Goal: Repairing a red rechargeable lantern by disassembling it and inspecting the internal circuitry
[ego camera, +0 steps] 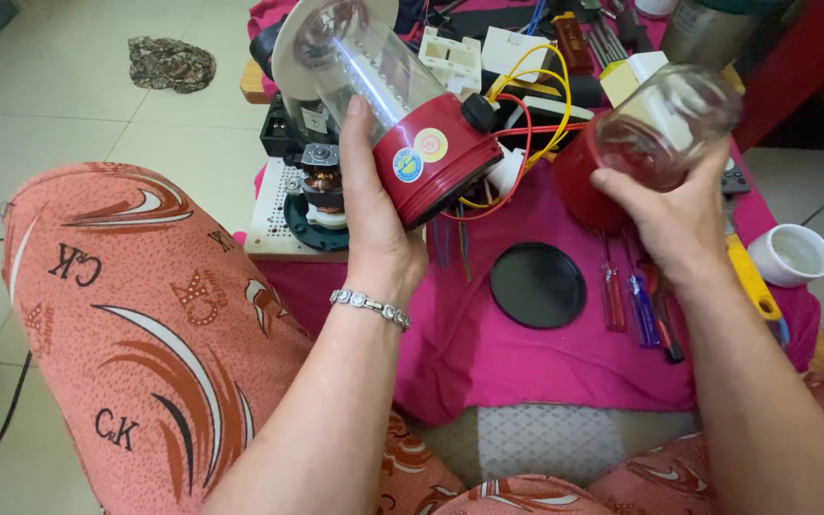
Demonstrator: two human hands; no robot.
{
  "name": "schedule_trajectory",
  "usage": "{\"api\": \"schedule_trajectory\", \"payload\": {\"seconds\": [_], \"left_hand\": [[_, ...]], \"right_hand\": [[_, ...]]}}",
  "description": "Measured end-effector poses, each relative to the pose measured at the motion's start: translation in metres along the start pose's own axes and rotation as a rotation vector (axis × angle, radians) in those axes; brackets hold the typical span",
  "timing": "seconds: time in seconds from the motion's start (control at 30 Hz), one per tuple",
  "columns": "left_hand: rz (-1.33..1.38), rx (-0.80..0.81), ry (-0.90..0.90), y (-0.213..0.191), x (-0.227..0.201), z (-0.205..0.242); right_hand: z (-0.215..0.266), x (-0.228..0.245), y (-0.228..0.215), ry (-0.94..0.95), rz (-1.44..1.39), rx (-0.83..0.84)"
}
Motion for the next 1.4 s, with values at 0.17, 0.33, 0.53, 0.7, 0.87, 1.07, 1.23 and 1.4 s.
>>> {"api": "schedule_trajectory", "payload": {"seconds": [0.17, 0.33, 0.53, 0.7, 0.87, 1.07, 1.23, 1.4], "left_hand": [[0.026, 0.006, 0.022, 0.0, -0.001, 0.0], [0.018, -0.002, 0.017, 0.001, -0.001, 0.001], [0.004, -0.029, -0.009, 0.001, 0.003, 0.002], [-0.017, -0.018, 0.003, -0.001, 0.006, 0.004], [-0.022, -0.039, 0.03, -0.007, 0.008, 0.003], [-0.075, -0.139, 0.012, -0.025, 0.033, -0.019], [-0.078, -0.133, 0.008, -0.02, 0.036, -0.018], [-0.141, -0.114, -0.004, -0.018, 0.035, -0.013]], "right_hand": [[0.012, 0.015, 0.021, -0.015, 0.153, 0.038], [0.019, 0.009, 0.057, -0.028, 0.335, 0.071], [0.015, 0.01, 0.056, -0.089, 0.126, 0.07], [-0.005, 0.007, 0.039, 0.269, -0.058, 0.435], [-0.032, -0.029, 0.022, 0.531, -0.067, 0.453], [-0.052, -0.069, 0.043, 0.271, 0.522, 0.376], [-0.069, -0.123, 0.048, 0.1, 0.65, 0.315], [-0.04, -0.075, 0.041, 0.063, 0.517, 0.195]]}}
Point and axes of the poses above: each hand's wrist, its own z-axis away from the middle knuckle, its own y-axis out of the palm, x = y × z, the point moved 3 cm from there along -z, towards the middle knuckle, and after that the axes turned 10 degrees about y, right-handed, at the moved point
